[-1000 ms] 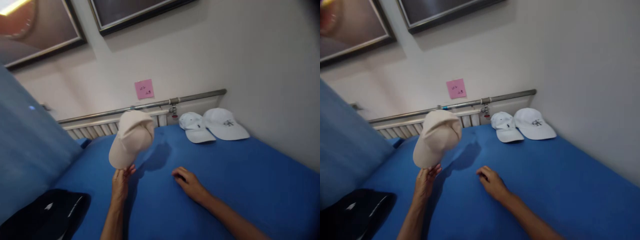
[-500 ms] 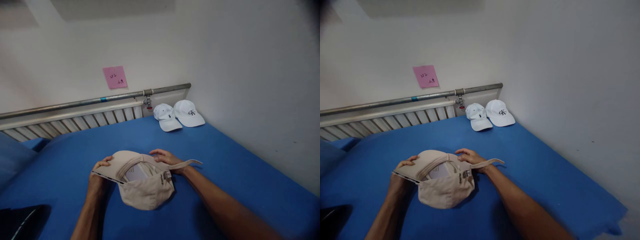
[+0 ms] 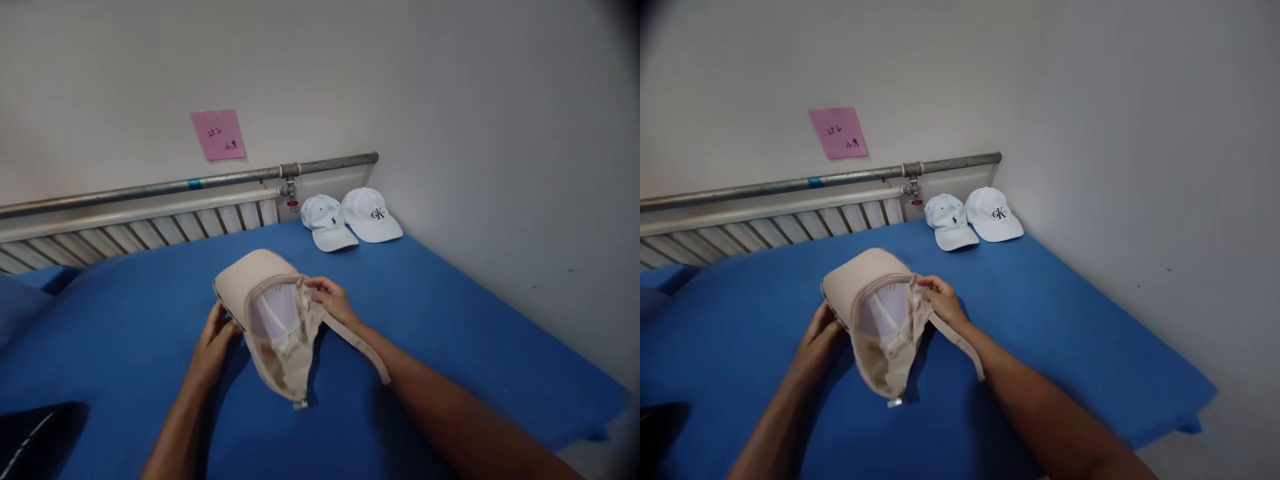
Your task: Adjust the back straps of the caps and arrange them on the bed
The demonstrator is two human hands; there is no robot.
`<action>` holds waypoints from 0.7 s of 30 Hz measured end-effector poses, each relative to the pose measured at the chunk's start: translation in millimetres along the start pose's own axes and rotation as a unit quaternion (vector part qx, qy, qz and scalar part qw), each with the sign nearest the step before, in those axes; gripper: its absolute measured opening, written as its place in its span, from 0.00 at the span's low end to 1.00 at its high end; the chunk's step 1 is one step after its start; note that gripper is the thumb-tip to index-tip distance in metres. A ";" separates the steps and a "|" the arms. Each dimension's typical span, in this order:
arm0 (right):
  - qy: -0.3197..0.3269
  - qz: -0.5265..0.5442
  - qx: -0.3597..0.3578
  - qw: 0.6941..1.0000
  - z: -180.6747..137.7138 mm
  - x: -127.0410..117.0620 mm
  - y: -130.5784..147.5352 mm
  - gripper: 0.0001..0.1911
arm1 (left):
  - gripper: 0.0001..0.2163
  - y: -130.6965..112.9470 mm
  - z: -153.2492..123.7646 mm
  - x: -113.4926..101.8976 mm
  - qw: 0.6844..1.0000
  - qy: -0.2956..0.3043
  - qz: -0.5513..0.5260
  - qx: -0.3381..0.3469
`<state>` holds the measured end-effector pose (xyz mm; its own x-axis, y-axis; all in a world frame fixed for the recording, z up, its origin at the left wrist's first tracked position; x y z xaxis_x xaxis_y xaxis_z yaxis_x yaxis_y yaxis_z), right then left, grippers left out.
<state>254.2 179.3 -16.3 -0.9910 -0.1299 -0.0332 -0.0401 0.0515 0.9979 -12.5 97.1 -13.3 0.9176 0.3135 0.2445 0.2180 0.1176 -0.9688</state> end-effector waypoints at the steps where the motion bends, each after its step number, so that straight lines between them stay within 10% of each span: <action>1: -0.021 -0.001 -0.001 1.000 1.5 -5.6 -0.3 0.16 | 0.31 -5.1 -1.7 4.6 0.999 0.014 0.031 0.027; 9: -0.071 -0.016 0.024 0.997 5.8 -23.1 -9.0 0.12 | 0.18 -54.5 -41.2 59.5 0.877 0.133 0.326 0.328; 17: -0.018 -0.040 -0.015 0.999 -11.7 -2.0 4.5 0.11 | 0.25 -68.6 -49.9 63.6 0.841 0.093 0.380 0.373; 21: 0.132 -0.058 0.013 0.989 -32.1 35.9 3.3 0.18 | 0.23 -61.1 -48.5 71.3 0.808 0.119 0.432 0.382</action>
<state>222.6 143.0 -12.3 -0.9115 -0.3910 -0.1278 -0.1583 0.0466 0.9863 55.7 66.6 61.5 0.6759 0.4102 -0.6123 -0.7234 0.5281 -0.4447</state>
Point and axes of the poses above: each hand's wrist, its own z-axis towards the middle knuckle, its own x-axis out of the palm, y = z × x, the point moved 10 cm from there along z, towards the middle knuckle, and after that the axes turned 7 degrees about -z, right-handed, at the moved point
